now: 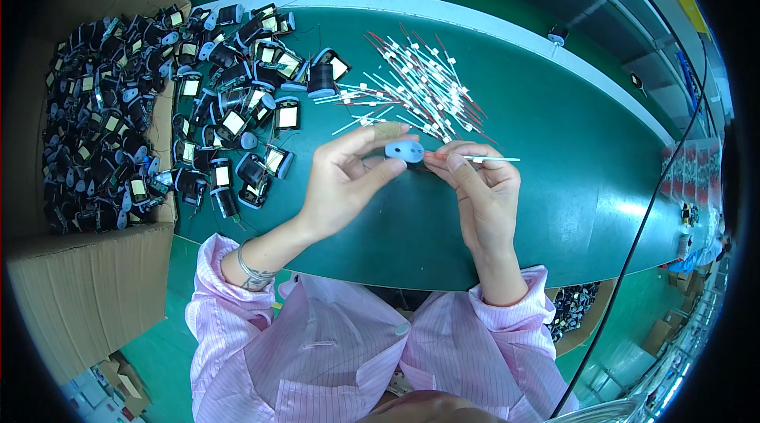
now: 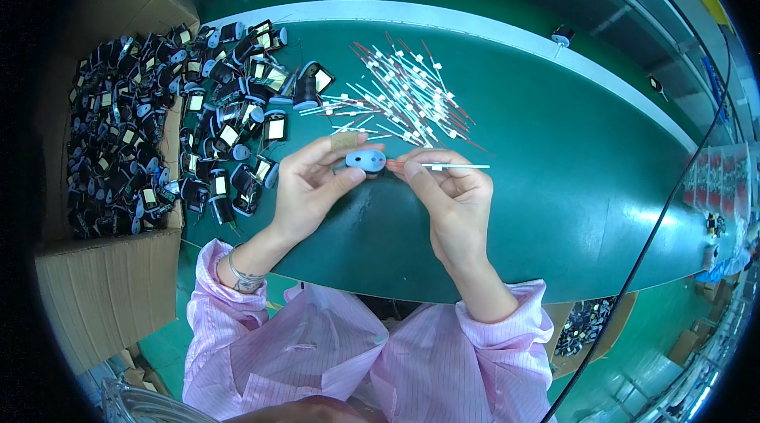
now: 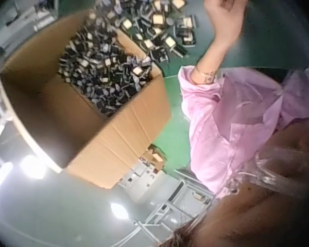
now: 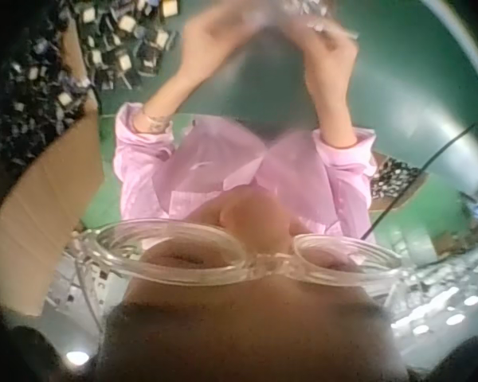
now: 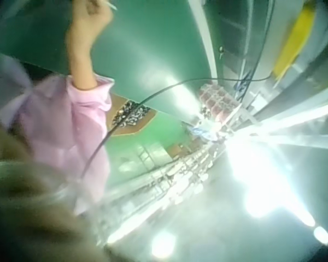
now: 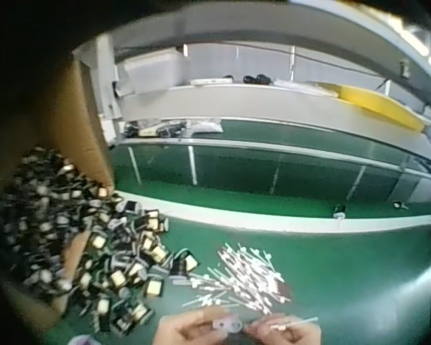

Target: Assembling small electronic components by inserting wires into plastic housings using a manual alignment tool at a factory workbench.

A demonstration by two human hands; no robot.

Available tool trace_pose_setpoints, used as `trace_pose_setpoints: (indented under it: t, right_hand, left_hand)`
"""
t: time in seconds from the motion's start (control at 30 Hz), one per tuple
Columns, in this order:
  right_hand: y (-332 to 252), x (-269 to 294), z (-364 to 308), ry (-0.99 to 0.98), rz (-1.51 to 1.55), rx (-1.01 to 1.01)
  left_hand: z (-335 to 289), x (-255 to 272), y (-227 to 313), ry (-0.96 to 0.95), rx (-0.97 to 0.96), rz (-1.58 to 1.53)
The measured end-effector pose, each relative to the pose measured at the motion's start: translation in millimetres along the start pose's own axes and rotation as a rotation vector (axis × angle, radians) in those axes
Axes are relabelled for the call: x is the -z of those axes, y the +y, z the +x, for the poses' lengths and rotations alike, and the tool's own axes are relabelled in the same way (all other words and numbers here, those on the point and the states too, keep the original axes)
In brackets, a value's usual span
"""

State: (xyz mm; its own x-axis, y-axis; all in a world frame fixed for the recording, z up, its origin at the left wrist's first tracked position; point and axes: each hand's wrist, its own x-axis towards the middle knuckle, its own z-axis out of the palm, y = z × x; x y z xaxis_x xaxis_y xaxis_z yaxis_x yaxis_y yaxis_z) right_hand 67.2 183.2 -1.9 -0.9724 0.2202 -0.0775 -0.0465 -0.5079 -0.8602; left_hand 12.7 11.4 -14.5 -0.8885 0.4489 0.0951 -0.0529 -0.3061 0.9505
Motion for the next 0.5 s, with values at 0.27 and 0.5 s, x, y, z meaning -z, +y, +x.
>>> trace_pose_setpoints:
  t: [0.27, 0.5]
  right_hand:
    - [-4.7, -4.8, -10.2, -0.029, -0.287, 0.217]
    - [-10.1, -7.5, -14.9, -0.025, -0.396, 0.297]
  left_hand:
    - [-1.7, 2.3, -2.1, -0.108, -0.461, 0.574]
    - [1.5, -3.6, 1.1, -0.054, -0.553, 0.641]
